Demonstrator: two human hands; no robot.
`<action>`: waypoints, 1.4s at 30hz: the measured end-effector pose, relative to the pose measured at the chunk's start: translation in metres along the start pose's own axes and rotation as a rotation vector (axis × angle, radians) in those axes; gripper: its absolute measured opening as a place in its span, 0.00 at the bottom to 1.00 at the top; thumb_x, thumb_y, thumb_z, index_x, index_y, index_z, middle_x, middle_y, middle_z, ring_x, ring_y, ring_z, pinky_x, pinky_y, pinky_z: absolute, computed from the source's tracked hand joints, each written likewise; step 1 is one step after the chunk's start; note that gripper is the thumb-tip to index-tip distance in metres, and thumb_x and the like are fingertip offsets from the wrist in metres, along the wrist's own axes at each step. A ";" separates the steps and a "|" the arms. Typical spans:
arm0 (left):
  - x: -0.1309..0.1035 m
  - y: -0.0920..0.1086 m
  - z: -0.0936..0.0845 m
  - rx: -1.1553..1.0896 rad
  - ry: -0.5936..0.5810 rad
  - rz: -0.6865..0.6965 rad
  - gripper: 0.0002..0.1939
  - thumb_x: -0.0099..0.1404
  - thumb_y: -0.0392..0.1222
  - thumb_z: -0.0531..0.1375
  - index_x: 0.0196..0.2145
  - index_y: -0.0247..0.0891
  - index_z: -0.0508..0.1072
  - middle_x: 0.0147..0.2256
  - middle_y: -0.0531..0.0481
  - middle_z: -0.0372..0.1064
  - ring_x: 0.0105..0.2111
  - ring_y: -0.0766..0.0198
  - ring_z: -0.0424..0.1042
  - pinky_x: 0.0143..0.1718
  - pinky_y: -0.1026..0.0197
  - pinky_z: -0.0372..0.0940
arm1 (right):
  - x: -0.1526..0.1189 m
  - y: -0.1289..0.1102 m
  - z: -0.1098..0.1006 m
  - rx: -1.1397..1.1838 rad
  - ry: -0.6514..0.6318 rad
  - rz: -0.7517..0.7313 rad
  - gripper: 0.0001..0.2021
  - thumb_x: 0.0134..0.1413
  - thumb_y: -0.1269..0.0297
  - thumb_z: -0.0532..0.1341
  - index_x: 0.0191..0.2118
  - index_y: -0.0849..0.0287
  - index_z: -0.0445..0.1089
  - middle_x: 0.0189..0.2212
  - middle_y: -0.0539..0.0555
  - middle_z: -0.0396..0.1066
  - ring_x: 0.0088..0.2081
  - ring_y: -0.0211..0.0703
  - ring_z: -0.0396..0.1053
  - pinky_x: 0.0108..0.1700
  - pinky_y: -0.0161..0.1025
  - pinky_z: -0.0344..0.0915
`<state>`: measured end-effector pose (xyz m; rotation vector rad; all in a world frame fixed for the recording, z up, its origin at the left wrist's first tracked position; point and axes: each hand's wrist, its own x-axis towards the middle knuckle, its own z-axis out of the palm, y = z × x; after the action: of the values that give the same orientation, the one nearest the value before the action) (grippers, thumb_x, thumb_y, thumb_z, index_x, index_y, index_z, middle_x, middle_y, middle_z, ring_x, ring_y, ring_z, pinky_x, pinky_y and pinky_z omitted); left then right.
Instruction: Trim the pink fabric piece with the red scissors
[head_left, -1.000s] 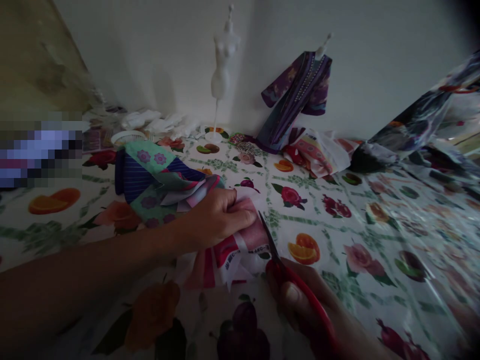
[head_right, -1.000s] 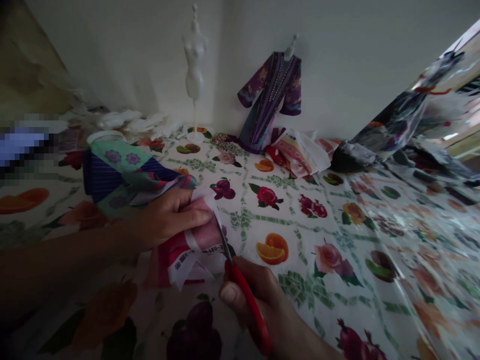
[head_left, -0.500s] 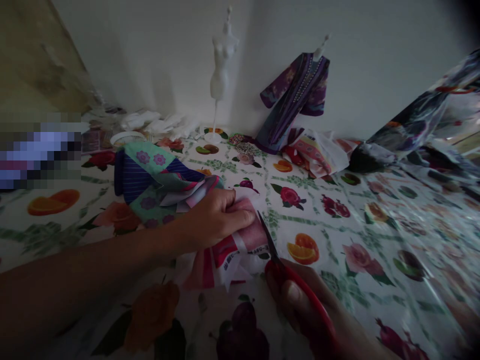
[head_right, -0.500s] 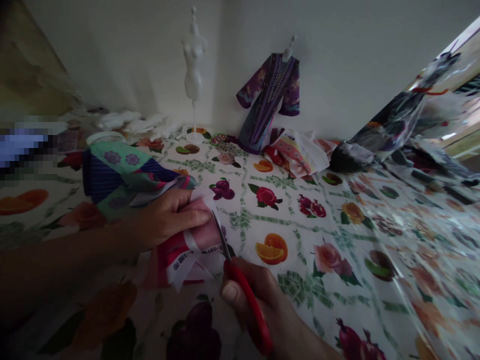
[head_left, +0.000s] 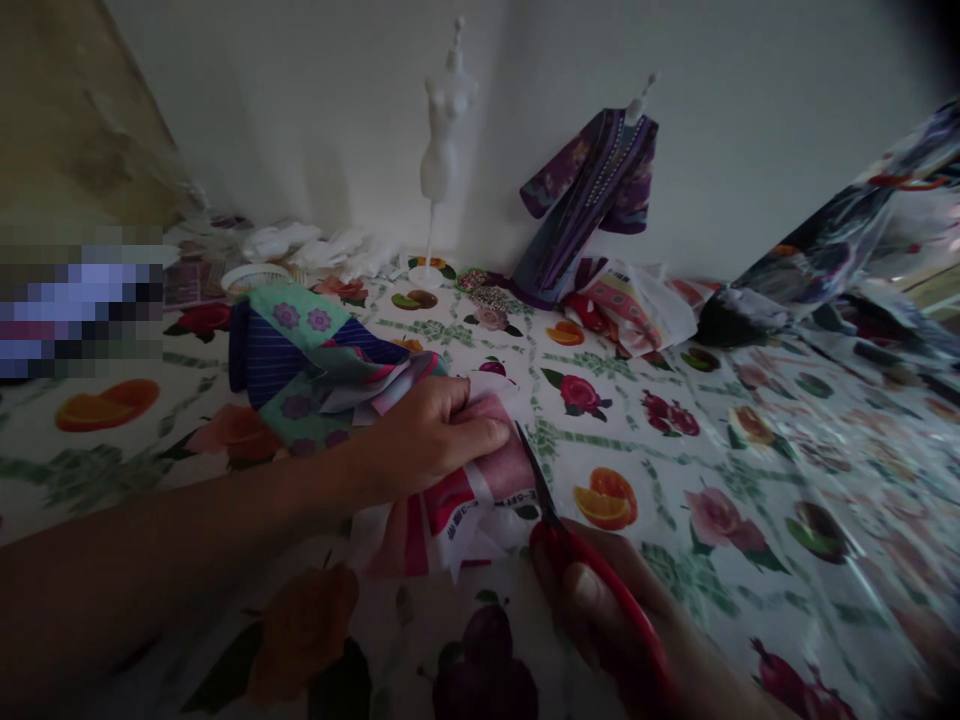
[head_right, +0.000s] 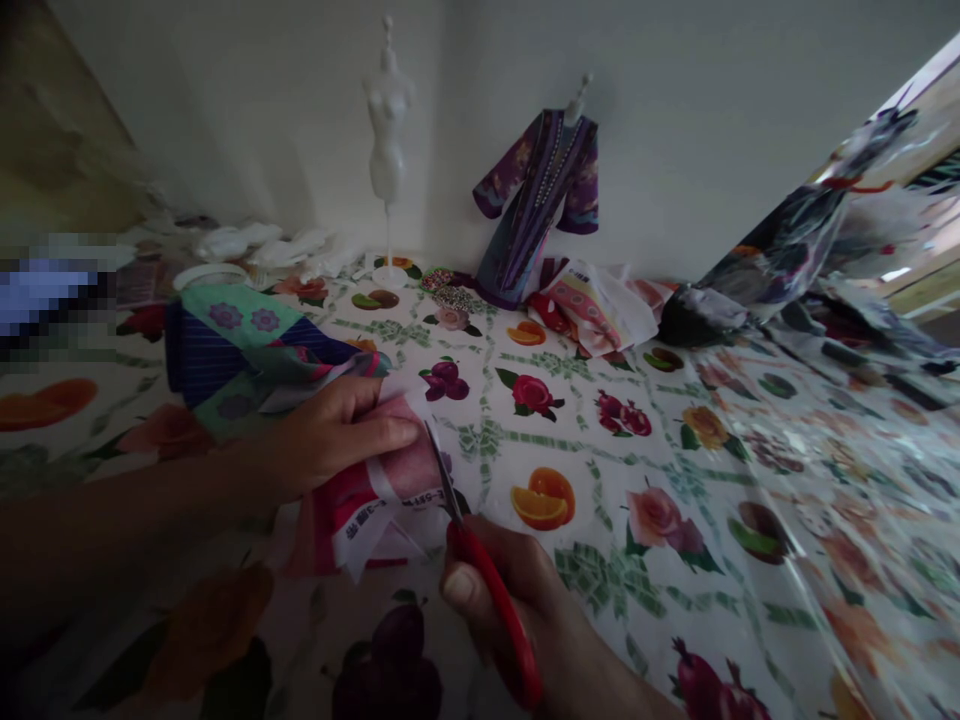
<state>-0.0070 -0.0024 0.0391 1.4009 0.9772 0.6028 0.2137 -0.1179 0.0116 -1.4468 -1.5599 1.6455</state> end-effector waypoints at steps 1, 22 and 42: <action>0.000 0.000 0.000 0.008 -0.010 0.001 0.13 0.61 0.46 0.62 0.24 0.38 0.64 0.21 0.57 0.55 0.22 0.70 0.53 0.21 0.65 0.47 | 0.001 0.000 0.000 0.017 -0.036 -0.001 0.25 0.67 0.35 0.51 0.32 0.53 0.60 0.24 0.45 0.54 0.25 0.39 0.51 0.25 0.38 0.50; 0.001 -0.004 0.002 0.027 -0.040 -0.005 0.17 0.60 0.46 0.61 0.22 0.40 0.57 0.19 0.59 0.49 0.20 0.72 0.49 0.20 0.64 0.43 | 0.007 0.007 -0.003 -0.006 -0.060 -0.040 0.27 0.67 0.34 0.51 0.32 0.54 0.59 0.25 0.45 0.56 0.25 0.38 0.52 0.26 0.36 0.51; 0.001 -0.004 0.003 0.020 -0.040 -0.007 0.18 0.60 0.47 0.61 0.22 0.40 0.57 0.20 0.59 0.50 0.20 0.70 0.49 0.21 0.62 0.43 | 0.007 -0.002 -0.002 -0.034 -0.045 -0.034 0.27 0.65 0.33 0.52 0.31 0.54 0.59 0.24 0.44 0.54 0.25 0.38 0.50 0.24 0.35 0.49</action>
<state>-0.0043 -0.0038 0.0346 1.4212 0.9582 0.5594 0.2123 -0.1106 0.0114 -1.4014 -1.6362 1.6498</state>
